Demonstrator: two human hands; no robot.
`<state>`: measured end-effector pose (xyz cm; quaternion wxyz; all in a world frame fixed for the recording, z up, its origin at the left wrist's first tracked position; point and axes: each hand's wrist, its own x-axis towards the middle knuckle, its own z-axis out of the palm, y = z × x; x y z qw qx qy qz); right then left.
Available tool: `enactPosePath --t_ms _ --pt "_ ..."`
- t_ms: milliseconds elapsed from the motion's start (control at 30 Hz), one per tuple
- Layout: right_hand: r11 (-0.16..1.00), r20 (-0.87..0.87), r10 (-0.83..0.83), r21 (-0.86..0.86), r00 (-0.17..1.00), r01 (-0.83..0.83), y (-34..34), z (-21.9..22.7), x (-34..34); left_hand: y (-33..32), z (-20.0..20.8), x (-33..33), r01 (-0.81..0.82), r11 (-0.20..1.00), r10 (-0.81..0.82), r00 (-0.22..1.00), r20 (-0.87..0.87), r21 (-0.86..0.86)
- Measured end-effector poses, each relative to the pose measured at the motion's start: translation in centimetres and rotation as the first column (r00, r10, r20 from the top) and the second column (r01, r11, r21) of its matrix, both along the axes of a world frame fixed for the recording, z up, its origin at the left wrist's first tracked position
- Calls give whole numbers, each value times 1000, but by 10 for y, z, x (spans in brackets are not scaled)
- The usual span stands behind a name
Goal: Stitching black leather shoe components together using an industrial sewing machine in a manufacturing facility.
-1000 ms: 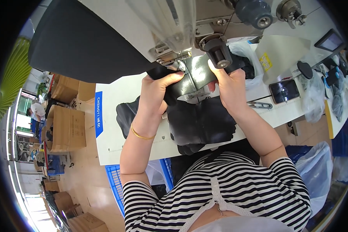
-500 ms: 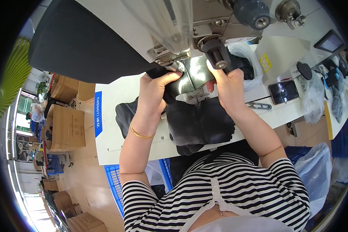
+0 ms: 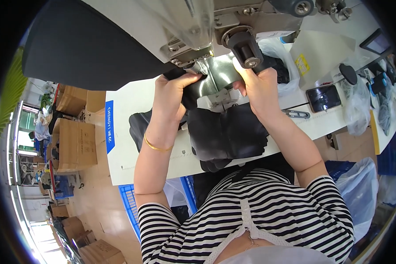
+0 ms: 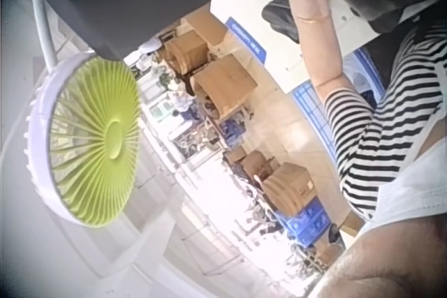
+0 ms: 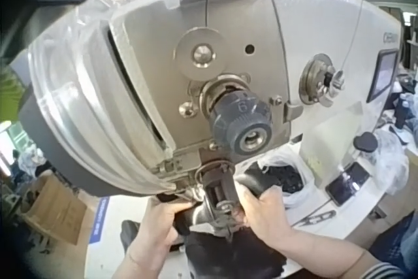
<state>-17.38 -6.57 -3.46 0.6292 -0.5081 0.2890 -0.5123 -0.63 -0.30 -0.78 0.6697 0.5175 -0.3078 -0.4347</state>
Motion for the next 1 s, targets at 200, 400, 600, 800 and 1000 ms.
enactPosePath --t_ms 200,400,600,800,1000 --pt "998 -66 -44 -46 997 41 -5 -7 3 1 -1 -1 -15 1000 15 1000 -19 18" --pt "999 15 3 -47 1000 -3 -1 -3 1 4 -4 0 18 1000 -17 1000 -20 23" --pt "998 28 16 -55 999 -15 -3 -4 0 10 1 13 114 991 -96 967 -235 67" --pt "994 -26 95 -53 995 -97 -4 -7 -9 15 -1 0 146 989 -146 985 -90 -7" --pt "959 156 251 92 955 -267 53 -29 -30 68 -26 -29 197 979 -193 979 63 -57"
